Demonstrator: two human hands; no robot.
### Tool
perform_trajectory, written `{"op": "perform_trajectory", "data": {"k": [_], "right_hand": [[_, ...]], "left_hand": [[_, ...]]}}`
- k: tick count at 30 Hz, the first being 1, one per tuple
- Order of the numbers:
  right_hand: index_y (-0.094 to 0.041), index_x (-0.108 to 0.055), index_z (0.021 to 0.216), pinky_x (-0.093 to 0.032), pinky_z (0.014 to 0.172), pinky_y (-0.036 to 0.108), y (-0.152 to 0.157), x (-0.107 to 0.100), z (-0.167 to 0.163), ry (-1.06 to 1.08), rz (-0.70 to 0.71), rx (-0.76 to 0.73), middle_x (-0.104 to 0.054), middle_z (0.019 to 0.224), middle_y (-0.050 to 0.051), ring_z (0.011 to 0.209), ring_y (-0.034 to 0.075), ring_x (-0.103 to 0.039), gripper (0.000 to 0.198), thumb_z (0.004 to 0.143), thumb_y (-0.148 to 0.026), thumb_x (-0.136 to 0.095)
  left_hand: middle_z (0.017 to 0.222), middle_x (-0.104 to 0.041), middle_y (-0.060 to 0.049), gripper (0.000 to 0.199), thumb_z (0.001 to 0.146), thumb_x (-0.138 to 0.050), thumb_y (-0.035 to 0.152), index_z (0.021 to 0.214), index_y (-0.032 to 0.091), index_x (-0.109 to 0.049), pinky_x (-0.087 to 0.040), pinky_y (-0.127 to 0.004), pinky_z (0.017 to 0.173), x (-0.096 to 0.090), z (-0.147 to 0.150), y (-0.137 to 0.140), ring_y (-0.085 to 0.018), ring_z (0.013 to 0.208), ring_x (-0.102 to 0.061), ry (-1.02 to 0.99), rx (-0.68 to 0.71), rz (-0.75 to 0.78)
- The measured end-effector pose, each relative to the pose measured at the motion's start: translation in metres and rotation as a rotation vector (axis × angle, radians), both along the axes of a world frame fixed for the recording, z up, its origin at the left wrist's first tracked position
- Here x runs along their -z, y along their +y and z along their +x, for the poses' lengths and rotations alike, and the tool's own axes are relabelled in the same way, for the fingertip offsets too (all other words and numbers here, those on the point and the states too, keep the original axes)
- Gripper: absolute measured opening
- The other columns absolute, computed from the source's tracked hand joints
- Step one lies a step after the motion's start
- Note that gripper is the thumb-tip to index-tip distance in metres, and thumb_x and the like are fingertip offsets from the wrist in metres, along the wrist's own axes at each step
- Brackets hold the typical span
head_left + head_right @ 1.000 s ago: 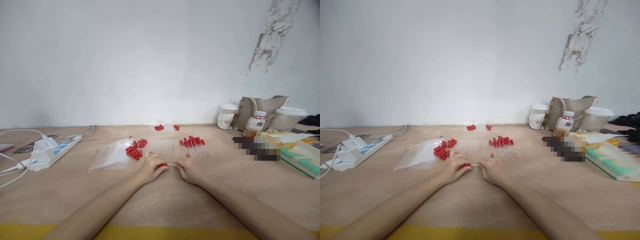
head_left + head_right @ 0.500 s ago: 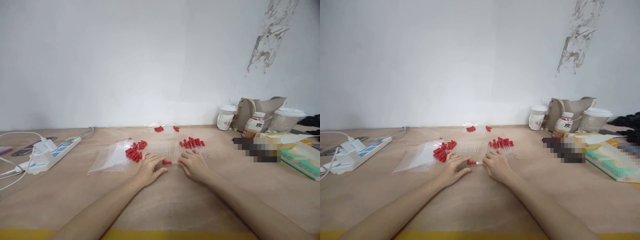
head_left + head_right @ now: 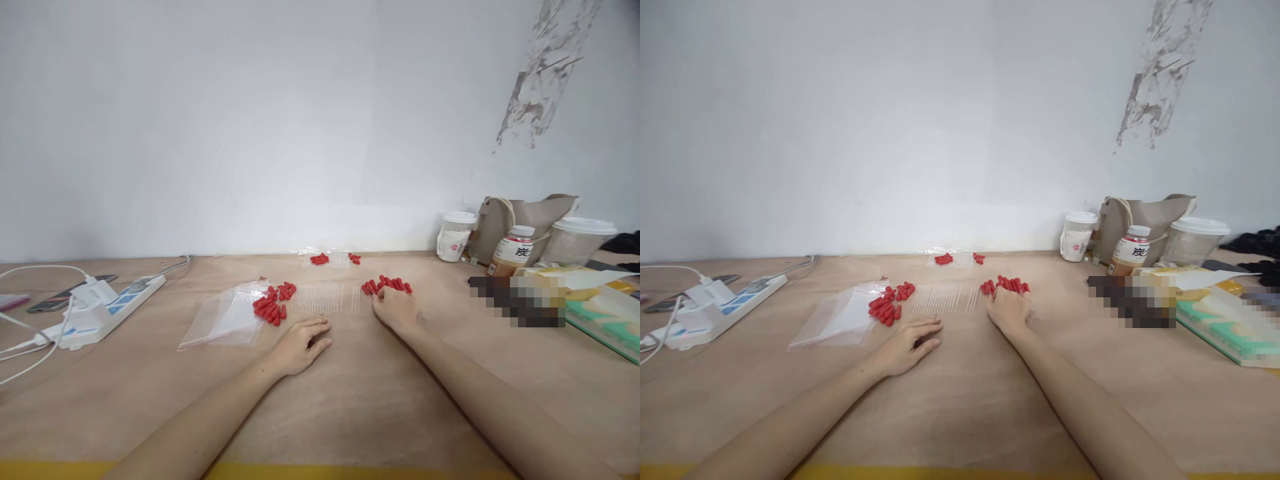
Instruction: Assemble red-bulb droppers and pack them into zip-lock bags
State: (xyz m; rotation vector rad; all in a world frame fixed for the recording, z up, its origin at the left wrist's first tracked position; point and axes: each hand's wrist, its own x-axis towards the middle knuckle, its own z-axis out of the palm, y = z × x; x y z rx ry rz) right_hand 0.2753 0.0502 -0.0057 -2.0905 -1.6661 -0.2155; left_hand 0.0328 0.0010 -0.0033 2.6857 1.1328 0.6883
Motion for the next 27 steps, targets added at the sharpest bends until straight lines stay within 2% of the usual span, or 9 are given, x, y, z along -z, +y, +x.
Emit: {"op": "perform_trajectory", "data": {"k": [5, 10, 14, 20, 23, 27], "right_hand": [[-0.02, -0.059, 0.08, -0.026, 0.075, 0.035, -0.003, -0.002, -0.002, 0.028, -0.048, -0.004, -0.063, 0.075, 0.005, 0.075, 0.02, -0.056, 0.029, 0.077, -0.041, -0.04], [-0.02, -0.061, 0.077, -0.025, 0.075, 0.037, -0.007, -0.011, -0.012, -0.004, 0.03, -0.085, -0.063, 0.071, 0.006, 0.073, 0.021, -0.056, 0.029, 0.077, -0.041, -0.041], [-0.018, -0.063, 0.068, -0.025, 0.074, 0.04, -0.001, -0.016, -0.026, 0.011, -0.11, -0.11, -0.064, 0.071, 0.01, 0.074, 0.024, -0.058, 0.031, 0.076, -0.04, -0.042], [-0.016, -0.063, 0.08, -0.029, 0.072, 0.039, 0.017, -0.02, -0.034, 0.071, -0.25, -0.026, -0.064, 0.083, 0.014, 0.079, 0.025, -0.058, 0.024, 0.069, -0.031, -0.048], [-0.017, -0.063, 0.08, -0.03, 0.071, 0.037, 0.02, -0.021, -0.033, 0.076, -0.263, -0.029, -0.064, 0.079, 0.012, 0.077, 0.024, -0.059, 0.023, 0.069, -0.03, -0.049], [-0.016, -0.064, 0.075, -0.029, 0.071, 0.037, 0.013, -0.023, -0.032, 0.062, -0.233, -0.035, -0.064, 0.075, 0.012, 0.075, 0.023, -0.058, 0.021, 0.07, -0.028, -0.047]], "left_hand": [[0.118, -0.054, -0.005, 0.035, 0.084, -0.043, 0.037, 0.113, 0.021, -0.054, -0.035, -0.032, 0.096, 0.001, 0.0, 0.001, -0.018, 0.111, -0.046, -0.003, -0.005, -0.001], [0.117, -0.055, -0.005, 0.034, 0.084, -0.044, 0.034, 0.113, 0.02, -0.055, -0.036, -0.035, 0.095, 0.001, 0.001, 0.001, -0.018, 0.11, -0.047, -0.02, 0.022, 0.006], [0.117, -0.055, -0.006, 0.034, 0.084, -0.044, 0.034, 0.113, 0.021, -0.054, -0.036, -0.036, 0.095, 0.002, 0.001, 0.002, -0.019, 0.111, -0.047, -0.027, 0.028, 0.009], [0.114, -0.056, -0.005, 0.032, 0.084, -0.043, 0.032, 0.112, 0.021, -0.054, -0.036, -0.033, 0.094, 0.004, 0.002, 0.0, -0.018, 0.109, -0.048, -0.026, 0.044, 0.025], [0.111, -0.055, -0.006, 0.028, 0.082, -0.047, 0.032, 0.105, 0.022, -0.057, -0.038, -0.034, 0.089, 0.001, -0.001, 0.0, -0.02, 0.102, -0.05, -0.008, -0.066, 0.122], [0.095, -0.054, -0.008, 0.018, 0.078, -0.05, 0.031, 0.089, 0.021, -0.06, -0.036, -0.039, 0.079, -0.013, -0.018, 0.007, -0.024, 0.091, -0.049, 0.07, -0.401, 0.369]]}}
